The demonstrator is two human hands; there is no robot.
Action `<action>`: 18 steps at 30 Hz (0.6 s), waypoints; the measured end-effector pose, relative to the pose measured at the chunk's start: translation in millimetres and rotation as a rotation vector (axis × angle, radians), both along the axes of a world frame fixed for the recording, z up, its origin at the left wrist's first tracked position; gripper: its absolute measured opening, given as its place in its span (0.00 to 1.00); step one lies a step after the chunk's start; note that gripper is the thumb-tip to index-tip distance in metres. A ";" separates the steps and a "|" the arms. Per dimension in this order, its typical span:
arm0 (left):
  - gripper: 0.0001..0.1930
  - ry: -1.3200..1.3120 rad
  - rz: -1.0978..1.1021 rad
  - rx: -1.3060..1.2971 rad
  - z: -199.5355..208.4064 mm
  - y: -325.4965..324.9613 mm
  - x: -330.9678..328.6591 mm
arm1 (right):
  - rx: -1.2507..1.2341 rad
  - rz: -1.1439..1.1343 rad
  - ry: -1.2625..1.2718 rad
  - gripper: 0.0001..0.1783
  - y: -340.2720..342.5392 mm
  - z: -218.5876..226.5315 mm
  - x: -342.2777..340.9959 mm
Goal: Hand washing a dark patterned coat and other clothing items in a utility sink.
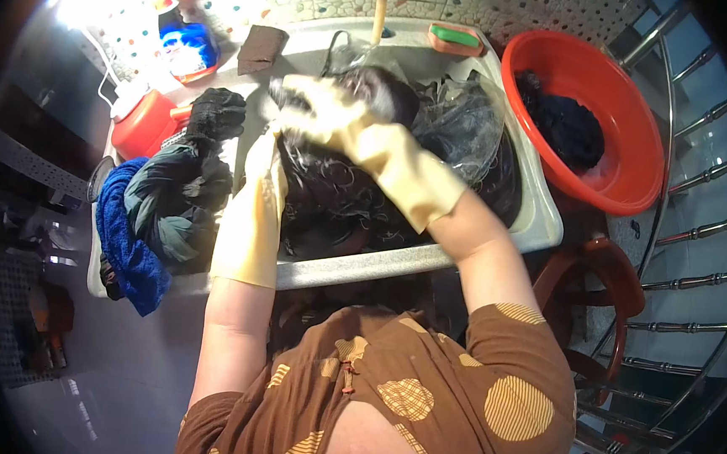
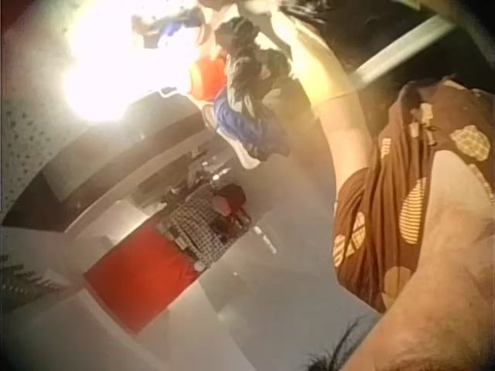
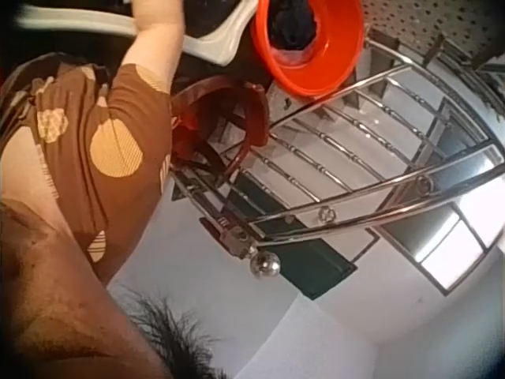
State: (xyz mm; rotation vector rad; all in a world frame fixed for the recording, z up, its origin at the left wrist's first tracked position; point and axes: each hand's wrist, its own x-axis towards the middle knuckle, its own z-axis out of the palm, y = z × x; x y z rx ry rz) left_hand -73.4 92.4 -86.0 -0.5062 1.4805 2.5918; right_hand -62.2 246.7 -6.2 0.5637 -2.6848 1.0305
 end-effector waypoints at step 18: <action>0.19 0.022 -0.032 0.022 -61.2 -12.8 -30.3 | 0.278 -0.170 -0.403 0.21 -35.7 -40.2 -41.1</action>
